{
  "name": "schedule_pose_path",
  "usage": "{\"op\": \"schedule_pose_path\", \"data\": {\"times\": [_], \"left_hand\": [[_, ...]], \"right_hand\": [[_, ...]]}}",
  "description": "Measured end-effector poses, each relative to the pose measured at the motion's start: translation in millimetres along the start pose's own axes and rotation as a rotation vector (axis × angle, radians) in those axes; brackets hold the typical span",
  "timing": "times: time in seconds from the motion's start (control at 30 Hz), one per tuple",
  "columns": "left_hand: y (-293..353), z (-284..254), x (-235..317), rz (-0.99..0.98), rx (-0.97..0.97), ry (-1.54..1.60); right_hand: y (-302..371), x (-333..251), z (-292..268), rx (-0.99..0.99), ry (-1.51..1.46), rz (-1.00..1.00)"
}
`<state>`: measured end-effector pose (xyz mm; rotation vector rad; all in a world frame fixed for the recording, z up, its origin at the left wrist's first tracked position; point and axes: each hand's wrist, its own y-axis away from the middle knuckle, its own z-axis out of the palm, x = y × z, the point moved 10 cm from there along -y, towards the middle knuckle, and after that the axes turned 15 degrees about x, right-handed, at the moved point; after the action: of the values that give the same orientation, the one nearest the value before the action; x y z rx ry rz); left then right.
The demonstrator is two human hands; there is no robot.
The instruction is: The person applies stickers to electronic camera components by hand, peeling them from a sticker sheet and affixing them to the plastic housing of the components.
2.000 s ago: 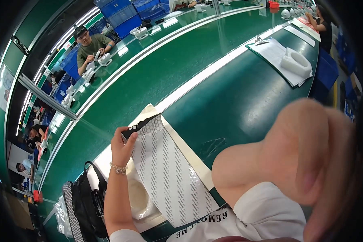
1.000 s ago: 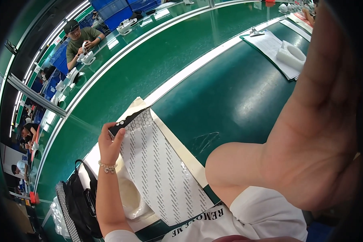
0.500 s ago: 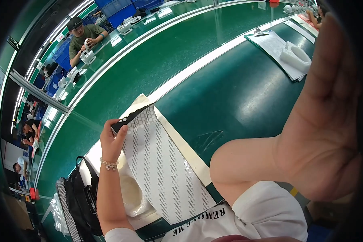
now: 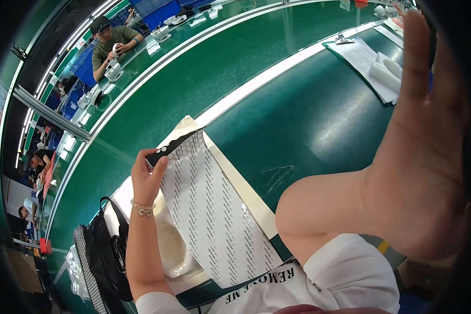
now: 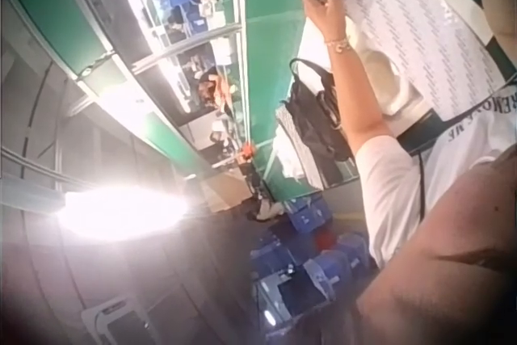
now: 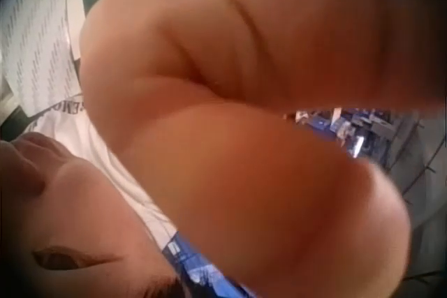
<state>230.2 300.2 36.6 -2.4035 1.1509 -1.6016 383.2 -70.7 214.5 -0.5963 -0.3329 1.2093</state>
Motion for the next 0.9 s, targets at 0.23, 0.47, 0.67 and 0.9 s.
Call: {"op": "schedule_pose_path", "data": {"times": [0.23,0.47,0.67,0.9], "left_hand": [[-2,-2,4,0.027,0.059,0.089],[-2,-2,1,0.025,0.047,0.064],[1,-7,-3,-0.023,0.030,0.090],[-2,0,2,-0.017,0.015,0.178]], "right_hand": [[-3,8,-28,0.091,0.025,0.022],[-2,4,-63,0.163,0.049,0.058],[-34,-2,-128,0.212,0.074,0.093],[-38,14,-126,0.261,0.126,0.067]]}}
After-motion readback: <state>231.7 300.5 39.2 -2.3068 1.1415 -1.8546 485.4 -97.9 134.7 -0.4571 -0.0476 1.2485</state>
